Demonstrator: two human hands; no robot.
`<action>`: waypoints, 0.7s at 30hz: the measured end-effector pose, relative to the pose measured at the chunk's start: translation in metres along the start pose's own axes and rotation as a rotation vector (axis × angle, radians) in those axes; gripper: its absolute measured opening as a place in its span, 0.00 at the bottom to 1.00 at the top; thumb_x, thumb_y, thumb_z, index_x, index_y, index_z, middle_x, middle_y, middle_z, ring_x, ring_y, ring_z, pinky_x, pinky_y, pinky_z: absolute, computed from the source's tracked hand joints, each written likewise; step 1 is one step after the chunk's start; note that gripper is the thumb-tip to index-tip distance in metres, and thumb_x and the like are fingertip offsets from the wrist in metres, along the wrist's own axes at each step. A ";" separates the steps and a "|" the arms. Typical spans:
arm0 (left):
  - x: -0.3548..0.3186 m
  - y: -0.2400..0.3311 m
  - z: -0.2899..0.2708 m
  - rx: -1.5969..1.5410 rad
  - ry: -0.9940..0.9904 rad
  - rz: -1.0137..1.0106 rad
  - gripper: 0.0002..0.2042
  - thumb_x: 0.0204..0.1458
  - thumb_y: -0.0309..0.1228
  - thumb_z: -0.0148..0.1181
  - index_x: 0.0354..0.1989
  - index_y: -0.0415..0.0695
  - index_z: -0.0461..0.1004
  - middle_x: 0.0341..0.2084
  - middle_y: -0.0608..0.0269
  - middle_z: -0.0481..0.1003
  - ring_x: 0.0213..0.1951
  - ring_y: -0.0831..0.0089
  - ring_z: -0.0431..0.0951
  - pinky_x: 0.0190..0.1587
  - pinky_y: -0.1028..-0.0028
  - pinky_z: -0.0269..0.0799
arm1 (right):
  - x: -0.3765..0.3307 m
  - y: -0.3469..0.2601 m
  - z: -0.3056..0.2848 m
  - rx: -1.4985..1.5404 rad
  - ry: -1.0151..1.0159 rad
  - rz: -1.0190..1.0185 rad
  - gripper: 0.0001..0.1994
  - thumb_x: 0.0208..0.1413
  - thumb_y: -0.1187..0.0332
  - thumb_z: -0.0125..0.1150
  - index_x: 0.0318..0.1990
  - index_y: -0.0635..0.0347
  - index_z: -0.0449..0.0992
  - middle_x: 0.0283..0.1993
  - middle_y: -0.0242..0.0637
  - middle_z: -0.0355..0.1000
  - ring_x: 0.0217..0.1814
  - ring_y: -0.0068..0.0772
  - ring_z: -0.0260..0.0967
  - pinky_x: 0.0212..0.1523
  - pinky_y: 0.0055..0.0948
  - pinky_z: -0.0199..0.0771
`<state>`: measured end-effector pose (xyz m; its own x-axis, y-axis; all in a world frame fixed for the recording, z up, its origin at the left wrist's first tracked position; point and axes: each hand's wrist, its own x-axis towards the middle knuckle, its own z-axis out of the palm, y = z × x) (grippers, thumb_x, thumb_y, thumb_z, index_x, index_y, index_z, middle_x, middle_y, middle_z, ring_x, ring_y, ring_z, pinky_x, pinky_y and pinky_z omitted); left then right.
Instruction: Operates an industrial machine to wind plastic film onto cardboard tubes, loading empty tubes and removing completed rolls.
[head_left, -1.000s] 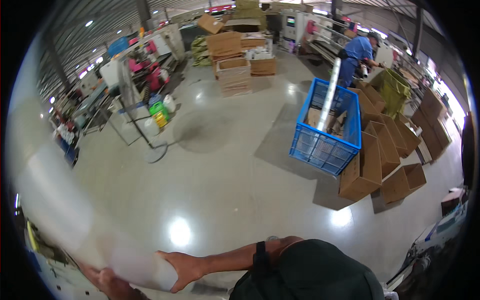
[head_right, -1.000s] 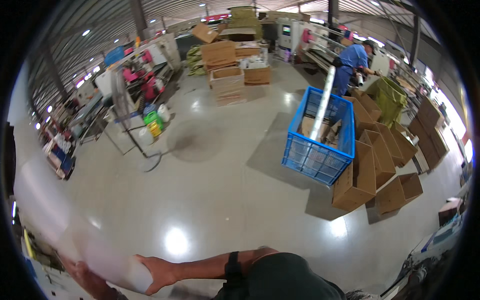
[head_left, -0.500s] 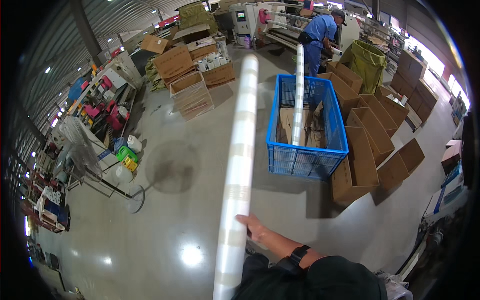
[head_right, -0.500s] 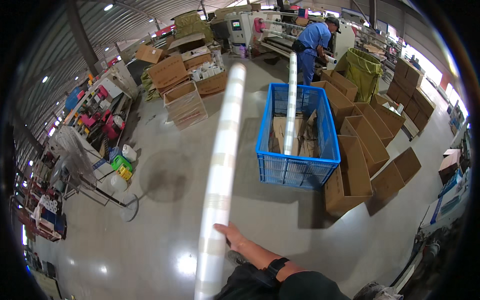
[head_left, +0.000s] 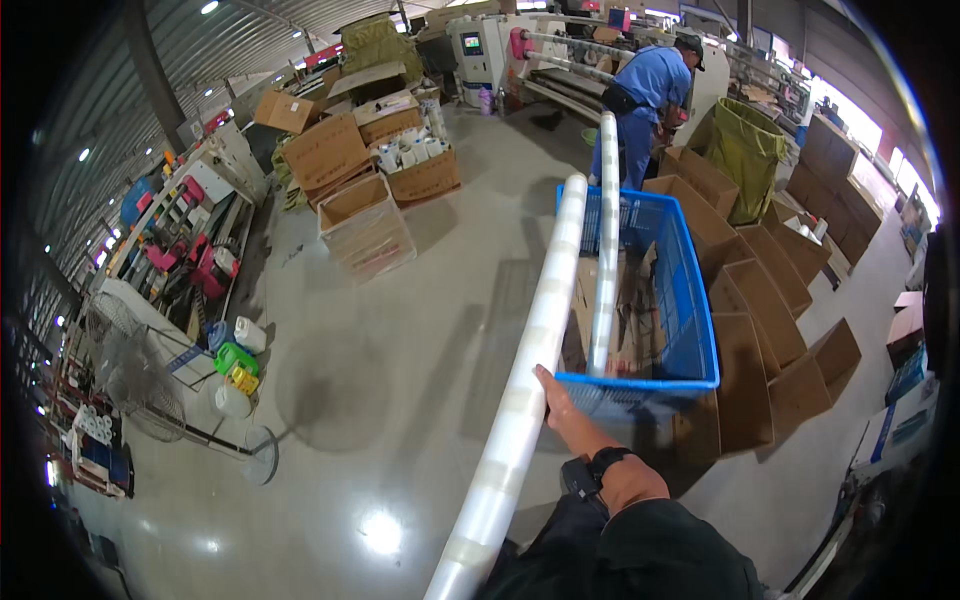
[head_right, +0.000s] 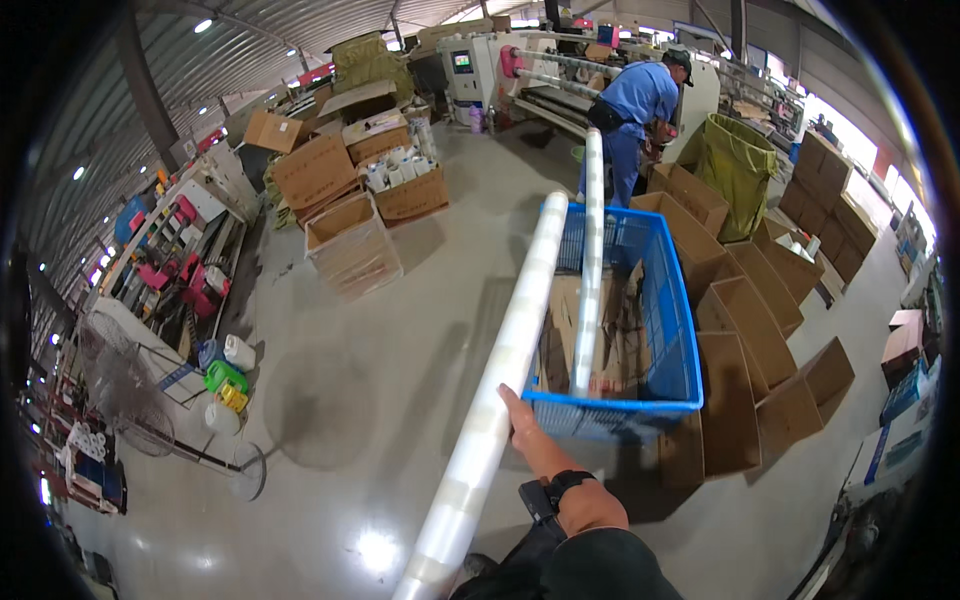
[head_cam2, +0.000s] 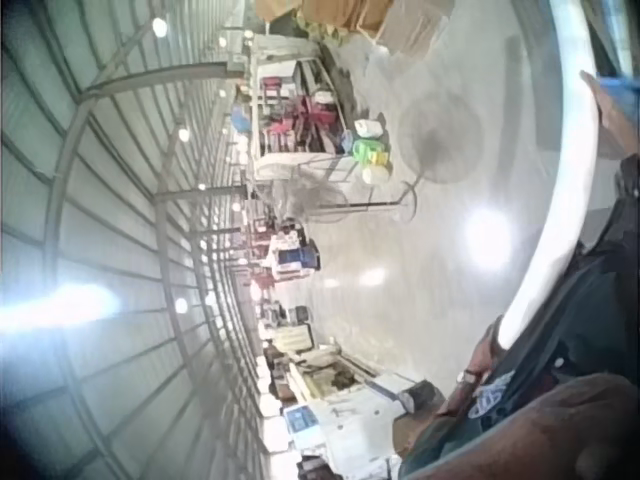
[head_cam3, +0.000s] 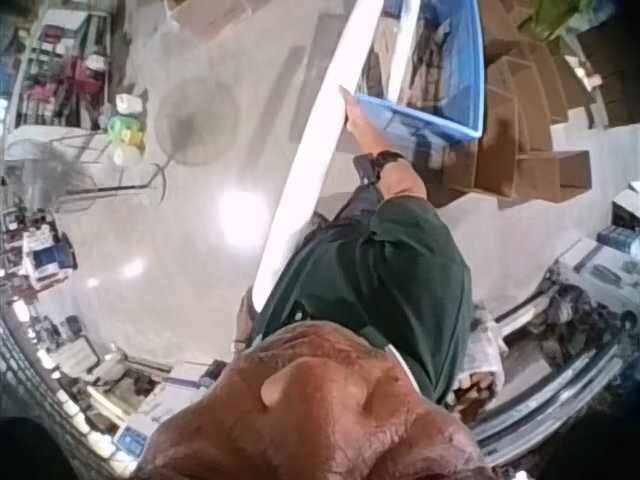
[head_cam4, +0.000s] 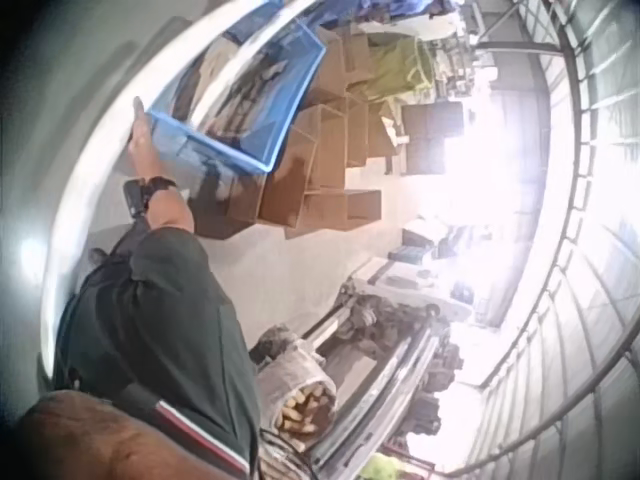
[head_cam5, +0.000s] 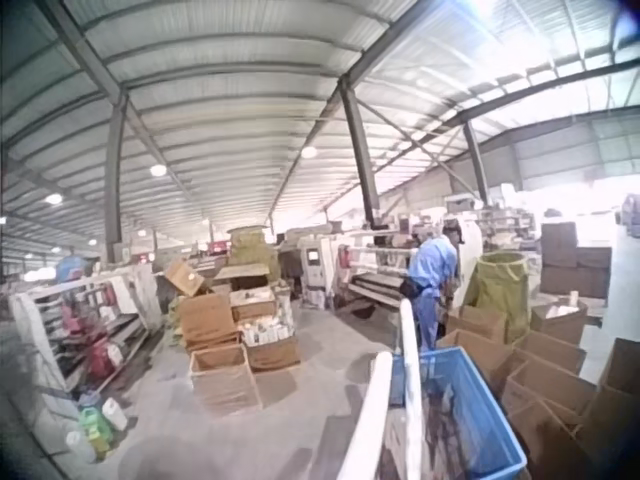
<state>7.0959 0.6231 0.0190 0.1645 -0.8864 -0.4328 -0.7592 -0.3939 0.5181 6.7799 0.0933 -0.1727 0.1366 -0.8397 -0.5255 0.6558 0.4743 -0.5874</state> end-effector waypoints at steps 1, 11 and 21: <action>0.016 0.021 0.006 -0.009 0.024 -0.017 0.40 0.43 0.41 0.68 0.65 0.42 0.56 0.53 0.44 0.70 0.52 0.50 0.72 0.51 0.60 0.70 | 0.032 -0.008 0.013 -0.005 -0.032 0.000 0.25 0.58 0.54 0.57 0.57 0.60 0.66 0.52 0.44 0.71 0.52 0.40 0.70 0.56 0.40 0.69; 0.401 0.280 0.031 -0.039 -0.300 0.067 0.50 0.35 0.50 0.71 0.65 0.39 0.51 0.55 0.36 0.65 0.56 0.46 0.68 0.57 0.57 0.64 | 0.191 -0.191 -0.050 -0.197 0.169 -0.173 0.29 0.52 0.61 0.62 0.60 0.57 0.58 0.40 0.41 0.69 0.35 0.34 0.67 0.41 0.36 0.72; 0.539 0.352 0.182 -0.682 -0.044 0.223 0.33 0.46 0.28 0.67 0.61 0.39 0.60 0.51 0.48 0.71 0.50 0.62 0.75 0.47 0.68 0.74 | 0.103 -0.131 -0.213 -0.730 0.141 0.271 0.14 0.56 0.66 0.58 0.48 0.57 0.71 0.39 0.36 0.74 0.35 0.33 0.75 0.34 0.34 0.75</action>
<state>6.8027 0.0510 -0.1660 0.0146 -0.9585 -0.2848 -0.2067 -0.2816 0.9370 6.5502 0.0011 -0.2805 0.0949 -0.6517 -0.7526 -0.0464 0.7523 -0.6572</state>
